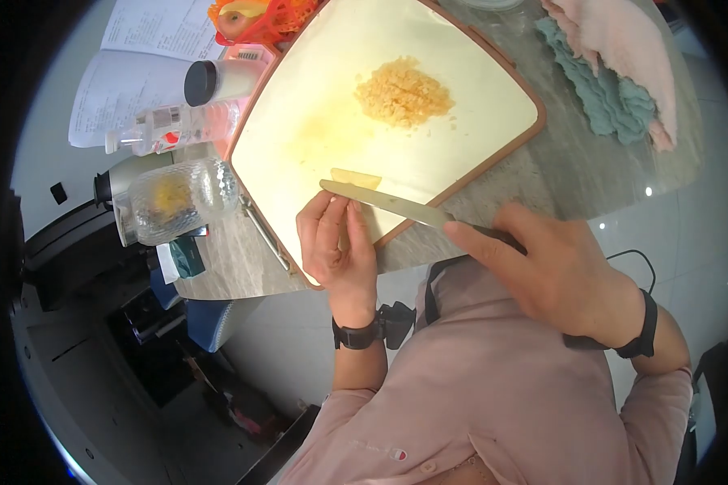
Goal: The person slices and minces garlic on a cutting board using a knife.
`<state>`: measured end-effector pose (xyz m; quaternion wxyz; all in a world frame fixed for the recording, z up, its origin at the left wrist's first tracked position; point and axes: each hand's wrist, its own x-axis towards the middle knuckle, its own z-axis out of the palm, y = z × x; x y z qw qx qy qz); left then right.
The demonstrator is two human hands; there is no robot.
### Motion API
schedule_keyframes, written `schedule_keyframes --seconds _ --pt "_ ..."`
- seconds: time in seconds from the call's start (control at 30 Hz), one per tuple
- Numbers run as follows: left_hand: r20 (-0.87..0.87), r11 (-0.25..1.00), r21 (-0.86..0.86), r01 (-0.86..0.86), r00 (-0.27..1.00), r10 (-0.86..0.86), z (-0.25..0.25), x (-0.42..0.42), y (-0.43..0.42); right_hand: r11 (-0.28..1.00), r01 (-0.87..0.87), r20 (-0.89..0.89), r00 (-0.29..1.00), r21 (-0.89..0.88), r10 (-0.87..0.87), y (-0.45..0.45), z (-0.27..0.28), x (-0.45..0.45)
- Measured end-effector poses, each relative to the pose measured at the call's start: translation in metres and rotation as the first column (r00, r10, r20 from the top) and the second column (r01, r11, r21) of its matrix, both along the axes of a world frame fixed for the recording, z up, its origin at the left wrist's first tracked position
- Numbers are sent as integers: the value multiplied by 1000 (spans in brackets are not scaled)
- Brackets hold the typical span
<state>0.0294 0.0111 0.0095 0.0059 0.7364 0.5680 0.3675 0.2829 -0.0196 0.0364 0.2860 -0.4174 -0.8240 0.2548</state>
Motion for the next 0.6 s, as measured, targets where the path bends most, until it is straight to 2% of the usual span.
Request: schedule_keyframes --seconds 0.3,0.6 --pt "-48 999 -46 -28 999 26 0 1 -2 999 -30 58 998 -37 32 1 4 3" --pt "-24 997 -78 -21 1000 20 1 0 -2 995 -56 84 994 -83 63 -2 8 3"
